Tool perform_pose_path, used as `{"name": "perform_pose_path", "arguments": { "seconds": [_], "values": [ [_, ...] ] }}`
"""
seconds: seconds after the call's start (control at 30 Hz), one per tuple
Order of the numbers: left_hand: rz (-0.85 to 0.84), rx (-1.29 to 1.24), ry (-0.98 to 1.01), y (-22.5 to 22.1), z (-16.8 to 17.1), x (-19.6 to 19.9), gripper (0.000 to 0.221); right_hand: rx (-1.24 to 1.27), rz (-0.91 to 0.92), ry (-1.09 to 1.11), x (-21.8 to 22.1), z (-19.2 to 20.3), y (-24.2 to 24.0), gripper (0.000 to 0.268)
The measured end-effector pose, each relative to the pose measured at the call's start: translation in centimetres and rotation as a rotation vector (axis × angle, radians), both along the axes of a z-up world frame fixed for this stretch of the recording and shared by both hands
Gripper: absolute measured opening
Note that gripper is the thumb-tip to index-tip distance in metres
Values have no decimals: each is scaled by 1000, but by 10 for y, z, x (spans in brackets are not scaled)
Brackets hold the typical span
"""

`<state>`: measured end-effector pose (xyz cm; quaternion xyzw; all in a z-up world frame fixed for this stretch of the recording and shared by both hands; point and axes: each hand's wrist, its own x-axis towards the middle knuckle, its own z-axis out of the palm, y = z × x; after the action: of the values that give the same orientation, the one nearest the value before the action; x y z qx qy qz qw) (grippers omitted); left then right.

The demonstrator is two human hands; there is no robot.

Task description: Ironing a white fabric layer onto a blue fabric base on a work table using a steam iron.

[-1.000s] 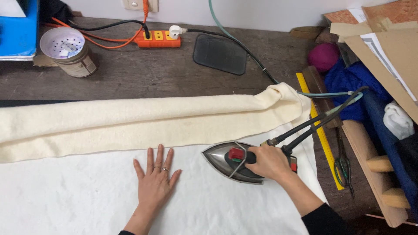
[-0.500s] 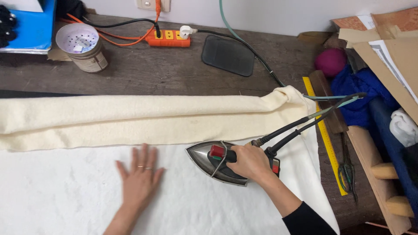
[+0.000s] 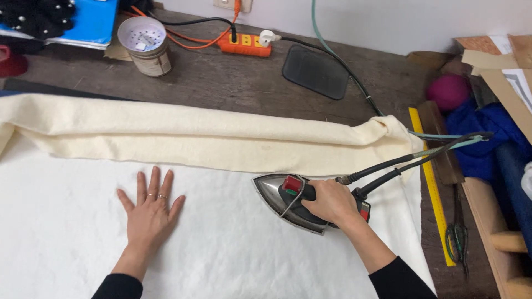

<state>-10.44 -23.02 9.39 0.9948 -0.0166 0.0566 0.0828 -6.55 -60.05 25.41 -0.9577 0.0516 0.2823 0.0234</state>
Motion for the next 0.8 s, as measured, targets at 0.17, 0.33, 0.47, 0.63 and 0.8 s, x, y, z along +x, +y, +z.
{"name": "perform_pose_path", "arguments": {
  "seconds": [0.17,0.33,0.47,0.63,0.8],
  "values": [
    [108,51,230,-4,12,1,67,178,118,-29,-7,33,6,50],
    [122,40,210,-5,15,-1,64,188,103,-22,-9,35,5,49],
    [144,43,223,-6,17,-1,63,179,114,-7,-8,30,7,51],
    [123,18,218,-6,21,0,63,211,54,-11,-9,30,23,54],
    [107,37,242,-6,17,3,65,211,35,-8,0,30,53,50]
  ]
}}
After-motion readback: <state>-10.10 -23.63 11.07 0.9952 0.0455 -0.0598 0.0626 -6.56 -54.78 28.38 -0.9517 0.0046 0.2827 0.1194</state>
